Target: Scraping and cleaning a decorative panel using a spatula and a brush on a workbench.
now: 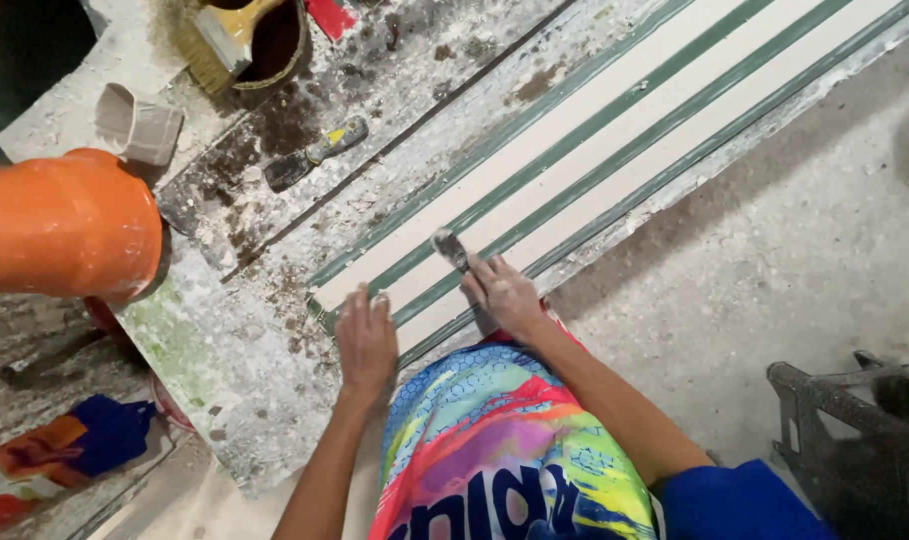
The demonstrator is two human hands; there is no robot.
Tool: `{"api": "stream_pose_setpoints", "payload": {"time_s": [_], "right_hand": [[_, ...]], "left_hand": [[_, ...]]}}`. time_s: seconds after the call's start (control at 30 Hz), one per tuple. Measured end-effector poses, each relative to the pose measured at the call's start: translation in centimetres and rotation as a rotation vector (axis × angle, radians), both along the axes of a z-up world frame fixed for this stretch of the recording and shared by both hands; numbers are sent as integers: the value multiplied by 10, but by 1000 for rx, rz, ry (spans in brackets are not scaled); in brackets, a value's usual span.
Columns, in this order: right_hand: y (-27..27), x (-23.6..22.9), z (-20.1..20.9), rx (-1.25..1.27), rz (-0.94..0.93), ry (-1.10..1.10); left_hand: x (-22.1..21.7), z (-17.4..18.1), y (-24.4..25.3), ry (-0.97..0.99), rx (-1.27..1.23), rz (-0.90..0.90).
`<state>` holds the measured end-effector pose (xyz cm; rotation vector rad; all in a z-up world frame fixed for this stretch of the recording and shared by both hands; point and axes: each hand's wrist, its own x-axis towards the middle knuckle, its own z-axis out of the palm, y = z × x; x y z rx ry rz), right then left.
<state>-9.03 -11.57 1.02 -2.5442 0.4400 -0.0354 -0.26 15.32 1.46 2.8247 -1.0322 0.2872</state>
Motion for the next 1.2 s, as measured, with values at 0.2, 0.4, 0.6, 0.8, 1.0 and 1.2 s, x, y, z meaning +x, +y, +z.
{"api": "stream_pose_setpoints", "payload": {"time_s": [0.2, 0.4, 0.6, 0.8, 1.0, 1.2], "right_hand": [[-85, 6, 12, -150, -241, -86], [-42, -3, -13, -169, 98, -135], [-82, -1, -8, -132, -55, -146], [-77, 1, -1, -133, 35, -123], [-123, 4, 16, -103, -149, -142], [-192, -3, 14, -167, -101, -125]], "left_hand": [[-24, 11, -31, 410, 177, 17], [-28, -4, 37, -106, 201, 320], [-30, -23, 63, -235, 297, 463], [-17, -3, -31, 33, 8, 342], [-6, -6, -98, 173, -112, 146], [5, -6, -135, 204, -63, -8]]}}
